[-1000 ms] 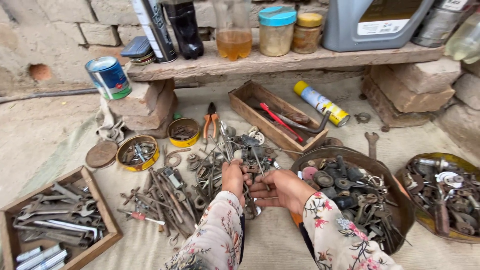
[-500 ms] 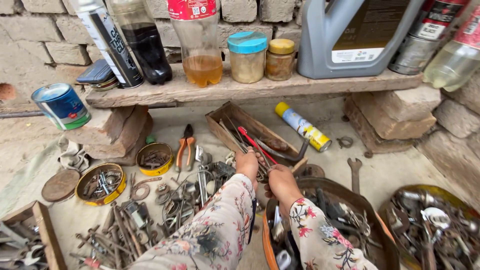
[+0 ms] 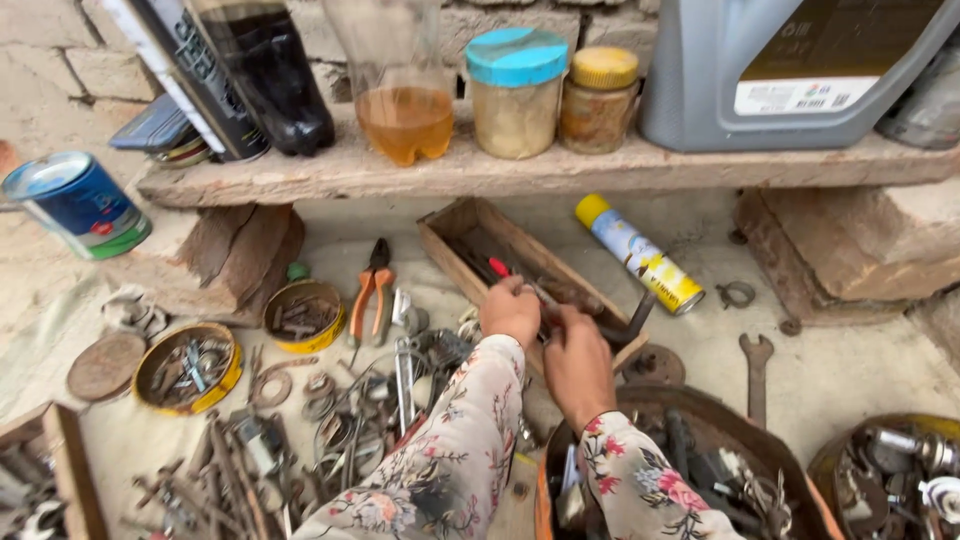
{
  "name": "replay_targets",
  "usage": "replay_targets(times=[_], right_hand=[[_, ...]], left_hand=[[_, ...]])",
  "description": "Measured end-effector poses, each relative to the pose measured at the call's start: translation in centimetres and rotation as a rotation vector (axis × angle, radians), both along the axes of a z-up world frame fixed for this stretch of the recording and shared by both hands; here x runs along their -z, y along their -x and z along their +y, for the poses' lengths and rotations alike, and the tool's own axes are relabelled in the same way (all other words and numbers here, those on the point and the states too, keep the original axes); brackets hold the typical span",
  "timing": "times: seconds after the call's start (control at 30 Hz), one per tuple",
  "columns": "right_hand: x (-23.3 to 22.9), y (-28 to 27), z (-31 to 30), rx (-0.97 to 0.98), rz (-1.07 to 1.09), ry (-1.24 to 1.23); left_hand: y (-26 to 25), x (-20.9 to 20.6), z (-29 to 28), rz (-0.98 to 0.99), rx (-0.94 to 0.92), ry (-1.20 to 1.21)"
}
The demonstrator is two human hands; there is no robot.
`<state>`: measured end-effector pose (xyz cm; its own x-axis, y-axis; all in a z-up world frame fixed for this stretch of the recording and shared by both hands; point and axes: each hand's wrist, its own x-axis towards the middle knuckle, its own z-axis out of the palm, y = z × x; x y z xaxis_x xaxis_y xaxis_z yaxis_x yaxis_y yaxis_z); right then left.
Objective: The recorder is sorting through a large collection of old metal tools and various hardware items on a ground cloth.
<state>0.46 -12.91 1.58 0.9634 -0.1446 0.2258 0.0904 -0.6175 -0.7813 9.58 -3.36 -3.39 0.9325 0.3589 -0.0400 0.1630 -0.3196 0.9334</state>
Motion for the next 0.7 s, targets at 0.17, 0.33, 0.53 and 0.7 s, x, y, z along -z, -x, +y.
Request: replay_targets(times=[0.17,0.33,0.53,0.7], right_hand=[[-1.8,6.6,1.7,0.013,-0.215,0.096],[-1.4,10.0,3.7,-0.068,-0.058,0.058],[1.9,9.4,4.5,-0.319,0.181,0.153],[2.9,9.5,4.1,-0.394,0.358,0.071]], left_hand=[[8.5,-1.3,5.6,0.065,-0.159,0.205],[15.0,0.1,10.7,0.163,-0.272,-0.283],[15.8,2.2,11.5,0.242,-0.181,-0.647],[12.6,3.9,11.2,0.403,-0.143,-0.880]])
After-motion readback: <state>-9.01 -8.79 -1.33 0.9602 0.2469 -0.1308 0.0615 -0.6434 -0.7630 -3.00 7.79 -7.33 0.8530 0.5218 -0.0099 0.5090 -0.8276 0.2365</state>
